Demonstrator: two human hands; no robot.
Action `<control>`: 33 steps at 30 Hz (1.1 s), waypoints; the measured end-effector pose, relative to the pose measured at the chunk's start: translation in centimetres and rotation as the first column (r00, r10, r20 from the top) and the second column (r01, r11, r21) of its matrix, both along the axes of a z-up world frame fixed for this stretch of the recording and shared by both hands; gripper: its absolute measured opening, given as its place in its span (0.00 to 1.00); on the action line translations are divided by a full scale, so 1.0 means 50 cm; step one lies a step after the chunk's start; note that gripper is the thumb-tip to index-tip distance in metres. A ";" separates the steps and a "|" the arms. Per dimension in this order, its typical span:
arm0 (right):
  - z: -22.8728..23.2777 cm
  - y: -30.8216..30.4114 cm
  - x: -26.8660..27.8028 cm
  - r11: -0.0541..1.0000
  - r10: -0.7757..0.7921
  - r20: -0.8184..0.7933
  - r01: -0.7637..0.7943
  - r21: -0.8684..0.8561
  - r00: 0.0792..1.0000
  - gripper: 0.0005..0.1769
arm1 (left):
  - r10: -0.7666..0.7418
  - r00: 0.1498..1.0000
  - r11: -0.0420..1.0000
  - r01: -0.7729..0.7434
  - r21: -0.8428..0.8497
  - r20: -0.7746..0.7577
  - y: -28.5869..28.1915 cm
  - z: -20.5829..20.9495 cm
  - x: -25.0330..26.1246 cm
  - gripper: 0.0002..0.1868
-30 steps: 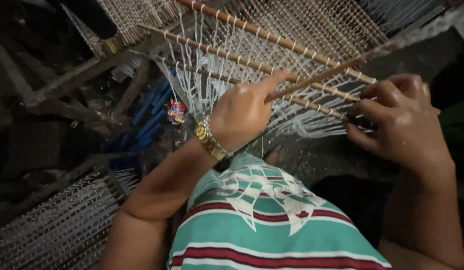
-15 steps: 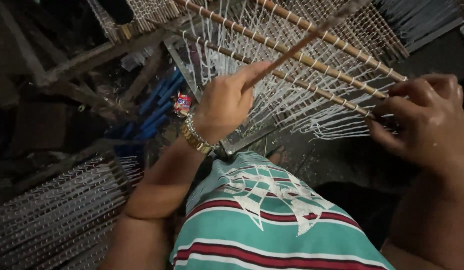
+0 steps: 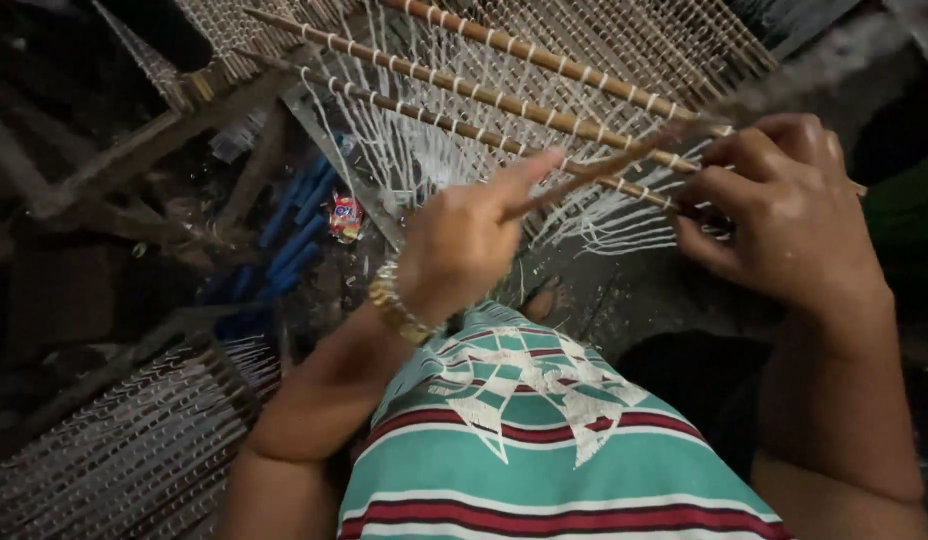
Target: Dipping frames of candle wicks into a vat of molten wax and hanging them to dry.
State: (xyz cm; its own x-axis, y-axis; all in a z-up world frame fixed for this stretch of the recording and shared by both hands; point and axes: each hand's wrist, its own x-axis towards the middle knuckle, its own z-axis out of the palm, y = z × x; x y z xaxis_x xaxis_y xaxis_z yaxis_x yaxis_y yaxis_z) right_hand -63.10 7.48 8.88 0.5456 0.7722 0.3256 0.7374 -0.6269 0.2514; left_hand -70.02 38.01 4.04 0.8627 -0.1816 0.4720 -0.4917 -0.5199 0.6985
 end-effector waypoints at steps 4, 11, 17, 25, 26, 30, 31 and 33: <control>-0.002 0.007 -0.003 0.999 -0.010 0.063 0.013 -0.052 0.998 0.08 | 0.054 0.998 0.989 -0.047 0.139 -0.045 -0.017 -0.022 0.011 0.34; -0.013 0.013 -0.004 1.000 -0.002 0.019 0.002 -0.001 1.000 0.09 | -0.009 0.985 0.998 0.020 0.062 -0.175 -0.007 -0.015 0.012 0.30; -0.012 0.018 -0.008 1.000 -0.001 -0.005 0.001 0.000 1.000 0.08 | 0.010 0.985 0.995 0.009 0.103 -0.173 -0.004 -0.006 0.015 0.32; -0.031 0.014 -0.019 0.999 0.015 -0.032 -0.016 -0.038 0.999 0.05 | 0.167 0.927 0.951 -0.062 0.302 -0.335 -0.031 0.032 0.044 0.30; -0.032 0.014 -0.023 0.999 -0.001 -0.048 -0.001 -0.038 0.999 0.06 | 0.176 0.910 0.940 -0.041 0.339 -0.376 -0.037 0.037 0.045 0.32; -0.041 0.018 -0.034 1.000 0.004 -0.088 -0.004 -0.001 0.996 0.08 | 0.149 0.890 0.935 0.015 0.354 -0.430 -0.047 0.048 0.045 0.36; -0.040 0.021 -0.036 1.000 0.002 -0.086 -0.002 -0.001 0.996 0.08 | 0.147 0.891 0.935 0.017 0.355 -0.429 -0.047 0.052 0.050 0.36; -0.039 0.025 -0.046 1.000 0.003 -0.108 -0.004 -0.002 0.994 0.08 | 0.164 0.918 0.928 -0.020 0.372 -0.360 -0.050 0.057 0.056 0.34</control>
State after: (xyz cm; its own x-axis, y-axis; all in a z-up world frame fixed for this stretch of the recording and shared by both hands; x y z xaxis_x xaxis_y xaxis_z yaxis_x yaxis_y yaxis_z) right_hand -65.37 8.73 6.95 0.5749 0.7749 0.2627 0.7625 -0.6238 0.1716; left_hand -67.24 35.53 6.88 0.9825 -0.1846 0.0256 -0.1648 -0.7965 0.5817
